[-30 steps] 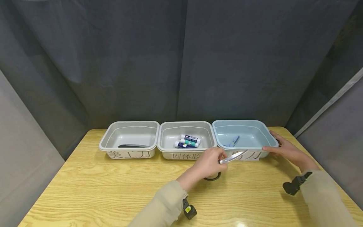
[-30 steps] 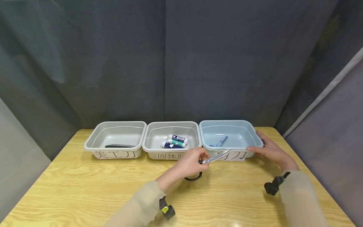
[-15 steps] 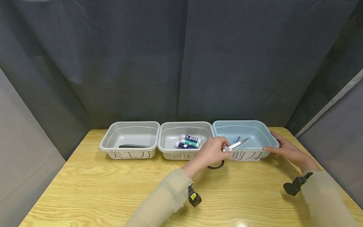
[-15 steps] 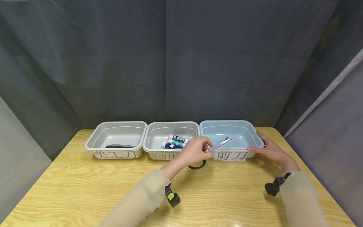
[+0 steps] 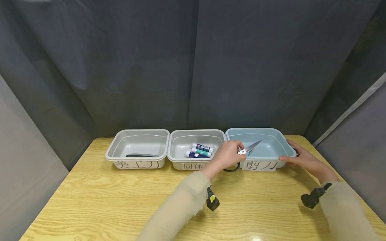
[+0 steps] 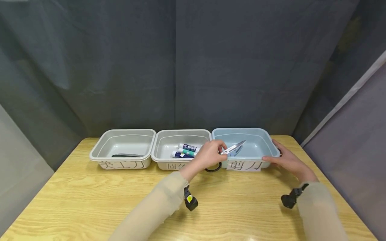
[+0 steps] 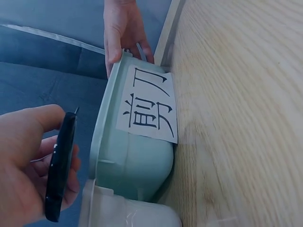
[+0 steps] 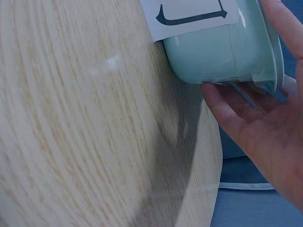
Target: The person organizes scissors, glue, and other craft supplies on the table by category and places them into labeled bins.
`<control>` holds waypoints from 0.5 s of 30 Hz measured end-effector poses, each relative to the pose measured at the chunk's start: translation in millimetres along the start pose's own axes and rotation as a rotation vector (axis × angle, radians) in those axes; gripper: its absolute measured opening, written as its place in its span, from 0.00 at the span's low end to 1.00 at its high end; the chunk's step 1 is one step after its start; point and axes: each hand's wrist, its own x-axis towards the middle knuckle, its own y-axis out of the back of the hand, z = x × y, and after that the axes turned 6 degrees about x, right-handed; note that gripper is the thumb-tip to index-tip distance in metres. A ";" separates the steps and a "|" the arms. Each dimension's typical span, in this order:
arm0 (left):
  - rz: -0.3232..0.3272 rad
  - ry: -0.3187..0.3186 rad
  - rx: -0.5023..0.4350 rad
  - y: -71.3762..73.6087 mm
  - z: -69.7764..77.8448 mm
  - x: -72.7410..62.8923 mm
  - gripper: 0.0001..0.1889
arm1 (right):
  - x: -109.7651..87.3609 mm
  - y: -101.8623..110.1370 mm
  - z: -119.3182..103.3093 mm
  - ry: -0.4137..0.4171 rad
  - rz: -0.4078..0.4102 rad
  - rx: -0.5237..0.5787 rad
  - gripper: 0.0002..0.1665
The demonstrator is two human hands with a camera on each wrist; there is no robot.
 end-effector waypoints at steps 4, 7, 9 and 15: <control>0.011 0.018 0.009 -2.4 1.3 7.8 0.10 | -1.0 0.7 -0.3 -0.006 0.004 -0.009 0.56; 0.022 0.026 0.004 -3.6 1.7 12.8 0.10 | -1.4 1.3 0.1 -0.009 0.005 -0.013 0.56; 0.029 0.032 -0.007 -4.3 1.5 15.9 0.10 | -1.2 1.6 0.4 -0.008 0.004 -0.011 0.56; 0.045 0.052 -0.034 -8.7 -1.5 23.5 0.09 | -1.6 1.1 -0.8 0.003 0.000 -0.002 0.55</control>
